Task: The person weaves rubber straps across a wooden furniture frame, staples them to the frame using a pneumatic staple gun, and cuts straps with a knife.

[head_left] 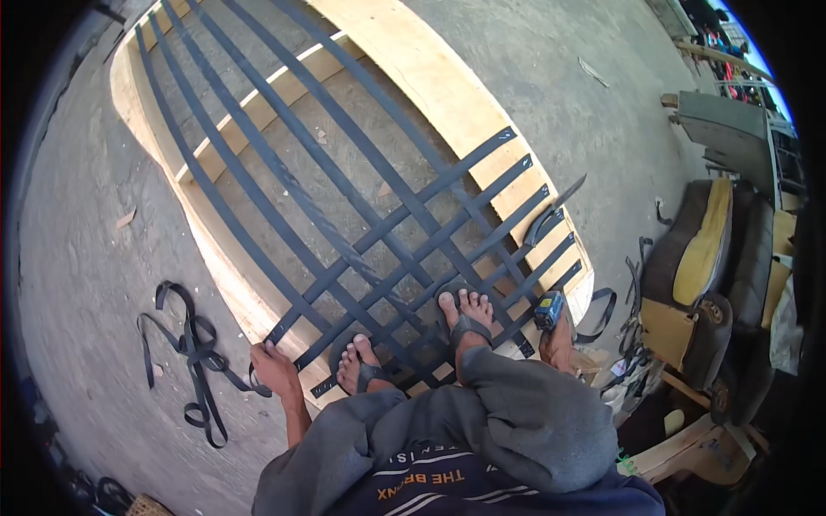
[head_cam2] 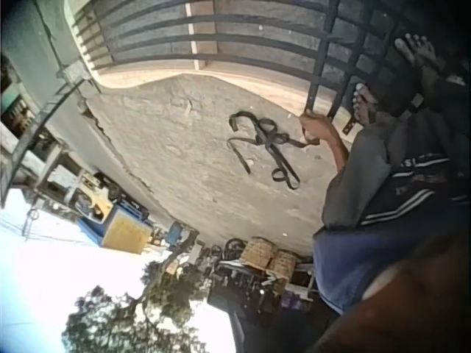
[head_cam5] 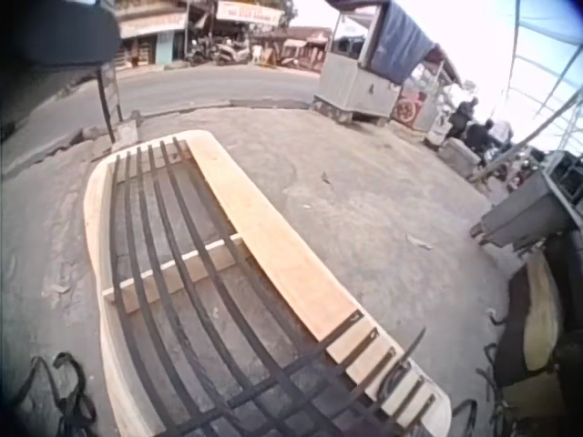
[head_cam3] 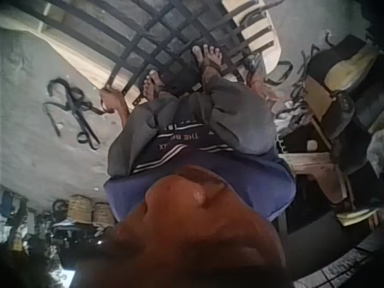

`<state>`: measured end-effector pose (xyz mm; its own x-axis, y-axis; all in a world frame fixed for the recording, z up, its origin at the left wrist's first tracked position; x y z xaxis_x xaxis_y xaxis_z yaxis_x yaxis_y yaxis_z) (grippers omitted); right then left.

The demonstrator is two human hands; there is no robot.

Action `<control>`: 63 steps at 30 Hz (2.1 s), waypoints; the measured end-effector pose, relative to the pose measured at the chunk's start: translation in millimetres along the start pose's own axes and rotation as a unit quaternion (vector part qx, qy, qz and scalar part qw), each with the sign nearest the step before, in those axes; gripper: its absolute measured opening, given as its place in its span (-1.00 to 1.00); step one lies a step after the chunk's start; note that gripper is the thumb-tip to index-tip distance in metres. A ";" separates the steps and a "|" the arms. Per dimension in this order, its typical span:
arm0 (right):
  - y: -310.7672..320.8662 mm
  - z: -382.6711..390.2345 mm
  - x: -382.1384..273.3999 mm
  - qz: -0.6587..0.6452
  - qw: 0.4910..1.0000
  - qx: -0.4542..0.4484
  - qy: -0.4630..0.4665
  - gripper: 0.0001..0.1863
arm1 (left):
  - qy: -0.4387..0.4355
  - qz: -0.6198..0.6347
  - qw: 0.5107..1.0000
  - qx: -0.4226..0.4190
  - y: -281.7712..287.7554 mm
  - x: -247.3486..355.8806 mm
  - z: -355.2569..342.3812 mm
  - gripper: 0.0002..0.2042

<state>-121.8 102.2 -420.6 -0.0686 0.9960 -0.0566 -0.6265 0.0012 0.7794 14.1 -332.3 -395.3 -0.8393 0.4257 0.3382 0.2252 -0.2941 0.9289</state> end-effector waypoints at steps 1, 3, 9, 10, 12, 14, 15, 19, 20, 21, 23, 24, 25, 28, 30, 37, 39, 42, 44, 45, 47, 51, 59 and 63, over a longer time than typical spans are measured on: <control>-0.2 -0.8 -19.2 -0.032 0.999 0.009 -0.005 -0.28 | 0.019 0.009 1.000 -0.006 13.4 -6.2 -0.9 -0.81; 6.3 1.8 -20.1 -0.066 0.997 0.031 -0.022 -0.26 | 0.008 -0.038 0.999 0.004 15.5 -0.2 0.3 -0.83; -4.2 -4.4 -17.4 -0.112 0.993 -0.013 -0.035 -0.15 | -0.045 -0.104 0.993 -0.029 11.1 -5.5 -13.6 -0.86; -5.9 -5.3 -16.6 -0.112 0.993 -0.018 -0.035 -0.14 | -0.047 -0.103 0.993 -0.026 11.4 -9.0 -17.8 -0.86; -4.3 -3.7 -14.2 -0.113 0.993 -0.020 -0.040 -0.13 | -0.052 -0.092 0.991 -0.085 5.1 -9.4 -23.9 -0.86; -3.3 -1.4 -11.7 -0.111 0.992 -0.035 -0.046 -0.14 | -0.055 -0.073 0.990 -0.104 8.0 -11.8 -16.7 -0.86; -2.9 -4.2 -18.7 -0.114 0.992 -0.036 -0.036 -0.14 | -0.051 -0.058 0.990 -0.118 16.0 -16.9 -17.4 -0.86; -13.5 -7.5 -20.5 -0.103 0.993 -0.034 -0.035 -0.13 | -0.064 -0.016 0.991 -0.116 19.0 -27.6 -20.4 -0.84; -17.4 -7.1 -16.9 -0.096 0.994 -0.027 -0.048 -0.13 | -0.065 0.013 0.988 -0.140 22.8 -23.3 -21.8 -0.82; -14.3 -7.0 -14.6 -0.071 0.996 -0.024 -0.051 -0.12 | -0.055 0.084 0.982 -0.159 27.7 -24.7 -22.2 -0.80; -11.8 -19.5 -12.1 -0.058 0.997 -0.030 -0.052 -0.11 | -0.053 0.071 0.981 -0.175 50.2 -7.7 -14.0 -0.81; -13.2 -9.8 -6.8 -0.050 0.995 -0.028 -0.079 -0.10 | -0.037 0.086 0.977 -0.192 60.7 -10.0 -7.8 -0.81; -13.6 -17.3 -11.8 -0.045 0.997 -0.031 -0.063 -0.10 | -0.024 0.086 0.979 -0.181 64.7 -13.3 -12.7 -0.81; -19.3 -14.6 -9.8 -0.047 0.993 -0.046 -0.101 -0.08 | -0.020 0.144 0.988 -0.041 84.3 -33.6 -21.7 -0.71; -17.1 -14.8 -7.3 -0.035 0.994 -0.026 -0.101 -0.04 | -0.011 0.026 1.000 0.008 66.4 -53.7 -31.7 -0.57; 192.6 -15.8 103.9 -0.204 0.965 0.102 -0.129 -0.37 | 0.019 -0.101 0.985 -0.139 44.9 -47.5 -21.9 -0.73; 180.1 -82.9 152.6 -0.192 0.941 0.218 -0.170 -0.22 | -0.008 -0.131 0.981 -0.142 39.5 -29.2 -26.2 -0.75; 179.2 -112.3 151.8 -0.226 0.928 0.253 -0.157 -0.01 | -0.027 -0.102 0.982 -0.158 48.5 -18.5 -21.3 -0.78; 171.5 -117.6 158.7 -0.240 0.912 0.281 -0.179 0.00 | 0.000 -0.090 0.986 -0.141 53.8 -29.7 -16.0 -0.79; 171.7 -110.9 144.8 -0.326 0.882 0.294 -0.169 -0.09 | 0.009 -0.079 0.989 -0.127 59.6 -35.4 -12.7 -0.79; 174.2 -90.2 93.3 -0.449 0.834 0.309 -0.086 -0.29 | 0.031 -0.071 0.992 -0.101 64.0 -42.5 -10.8 -0.79; 145.8 -35.8 -70.2 -0.556 0.805 0.129 0.160 -0.49 | 0.051 -0.052 0.994 -0.081 55.9 -43.6 -4.3 -0.81; 45.5 13.4 -261.5 -0.255 0.792 -0.079 0.549 -0.57 | 0.039 0.008 0.997 -0.060 45.9 -45.2 0.0 -0.83; 53.4 20.6 -270.0 -0.232 0.799 -0.126 0.539 -0.56 | 0.027 0.021 0.999 -0.037 52.3 -52.6 5.1 -0.85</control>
<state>-120.7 -164.8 -350.7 -0.3274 0.2368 -0.9147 -0.9064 0.1948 0.3749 72.5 -365.7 -363.8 -0.8555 0.3659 0.3664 0.2255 -0.3738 0.8997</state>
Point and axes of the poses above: each hand's wrist, its own z-axis away from the middle knuckle, its own y-axis out of the back of the hand, x = y × z, the point moved 6 cm from there along -z, towards the middle knuckle, and after that the axes turned 6 degrees about y, right-handed, at the moved point
